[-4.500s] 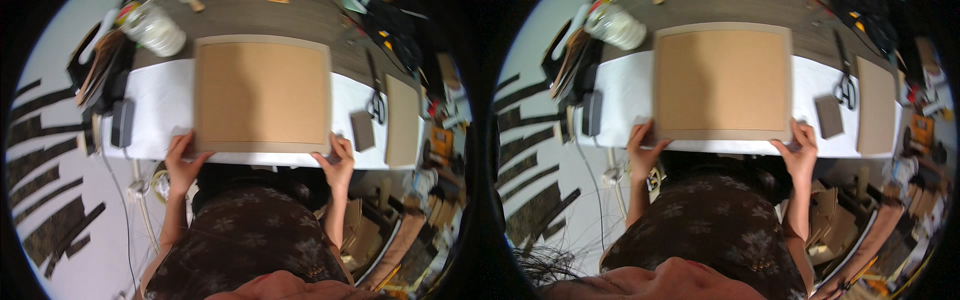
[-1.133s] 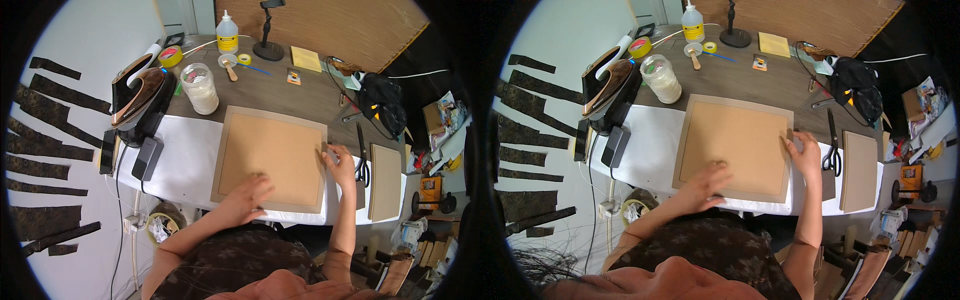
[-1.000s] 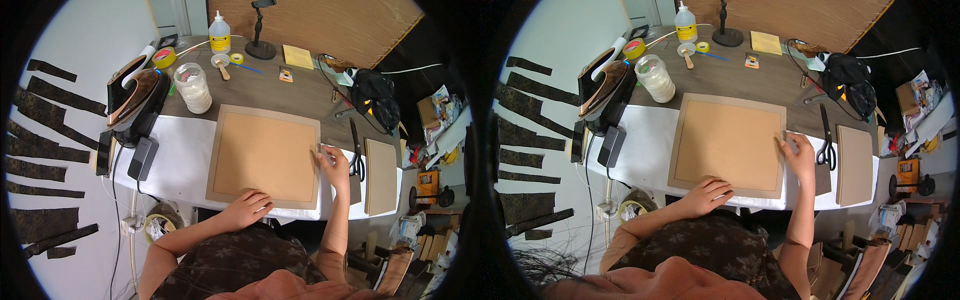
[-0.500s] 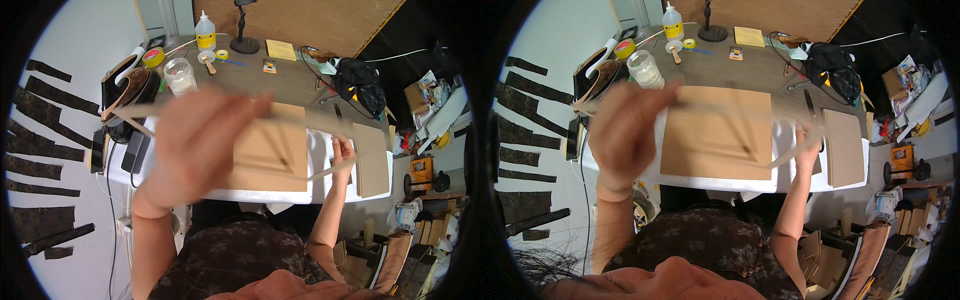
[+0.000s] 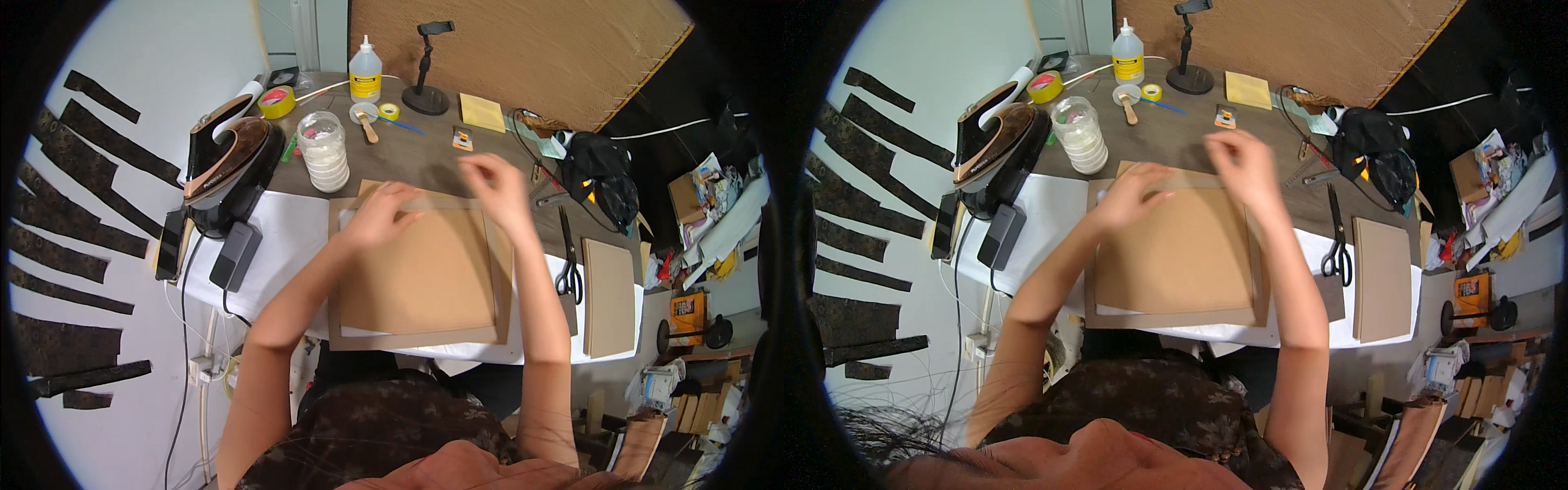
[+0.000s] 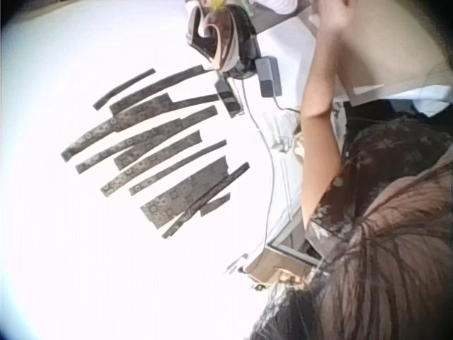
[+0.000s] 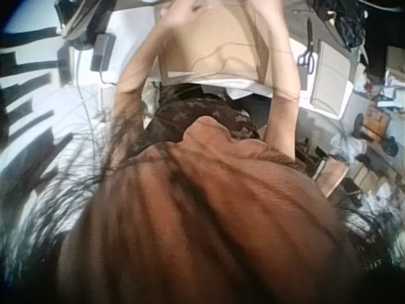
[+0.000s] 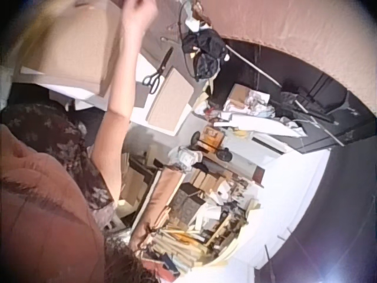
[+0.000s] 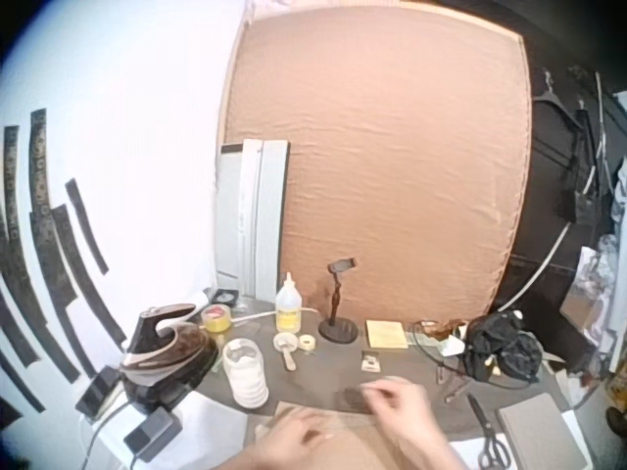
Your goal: The person assembles a rectangular cardboard frame by folding and joining pre-cut strips. They then place the frame on a flat cardboard sheet and apply glue along the edges using a brush.
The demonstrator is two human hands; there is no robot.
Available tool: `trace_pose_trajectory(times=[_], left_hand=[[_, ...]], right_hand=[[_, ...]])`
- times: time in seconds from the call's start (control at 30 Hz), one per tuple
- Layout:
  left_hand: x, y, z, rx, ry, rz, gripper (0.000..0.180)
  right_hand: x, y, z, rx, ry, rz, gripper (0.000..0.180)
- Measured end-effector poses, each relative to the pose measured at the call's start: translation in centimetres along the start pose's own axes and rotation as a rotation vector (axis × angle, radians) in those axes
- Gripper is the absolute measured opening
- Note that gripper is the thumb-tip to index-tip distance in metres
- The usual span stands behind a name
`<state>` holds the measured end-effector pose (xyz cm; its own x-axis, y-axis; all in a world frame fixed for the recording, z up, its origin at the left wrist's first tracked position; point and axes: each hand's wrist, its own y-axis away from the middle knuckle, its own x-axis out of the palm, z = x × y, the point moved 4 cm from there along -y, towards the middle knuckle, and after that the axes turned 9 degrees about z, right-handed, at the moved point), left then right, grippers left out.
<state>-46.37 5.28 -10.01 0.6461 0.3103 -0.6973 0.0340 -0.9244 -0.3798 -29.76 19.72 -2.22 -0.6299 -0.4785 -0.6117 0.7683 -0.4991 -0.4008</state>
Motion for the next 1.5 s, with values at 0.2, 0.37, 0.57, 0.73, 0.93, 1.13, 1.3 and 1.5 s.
trace_pose_trajectory(times=[0.2, 0.37, 0.57, 0.73, 0.93, 1.13, 1.3, 1.5], left_hand=[[-5.8, 4.0, 1.8, -0.115, 0.054, -0.500, 0.007], [-8.0, 6.0, 4.2, -0.123, 0.095, -0.840, 0.003], [-7.7, 6.8, 7.4, -0.266, 0.366, -0.907, 0.007], [-7.4, 7.5, 8.3, -0.301, 0.463, -0.909, 0.011], [-7.2, 7.6, 9.8, -0.349, 0.527, -0.928, 0.021], [-8.2, 5.5, 9.8, -0.450, -0.009, -0.730, 0.090], [-8.3, 2.5, 9.8, -0.474, 0.352, -0.556, 0.090], [-7.8, 2.9, 6.7, -0.082, 0.279, -0.713, 0.081]], right_hand=[[15.3, -11.4, -1.7, -0.033, 0.475, 0.132, 0.040], [19.0, -14.3, -5.3, -0.013, 0.629, 0.149, 0.035], [18.5, -14.4, -10.0, 0.424, -0.209, -0.097, 0.020], [19.1, -14.3, -12.0, 0.796, -0.934, -0.068, 0.021], [16.8, -14.7, -10.3, 0.713, -1.057, -0.123, 0.018], [9.2, -14.7, -0.4, 0.014, -0.599, -0.168, 0.013], [3.4, -11.9, 8.7, -0.101, -0.248, -0.135, 0.012], [-1.6, -4.3, 17.9, -0.527, 0.237, -0.176, 0.014]])
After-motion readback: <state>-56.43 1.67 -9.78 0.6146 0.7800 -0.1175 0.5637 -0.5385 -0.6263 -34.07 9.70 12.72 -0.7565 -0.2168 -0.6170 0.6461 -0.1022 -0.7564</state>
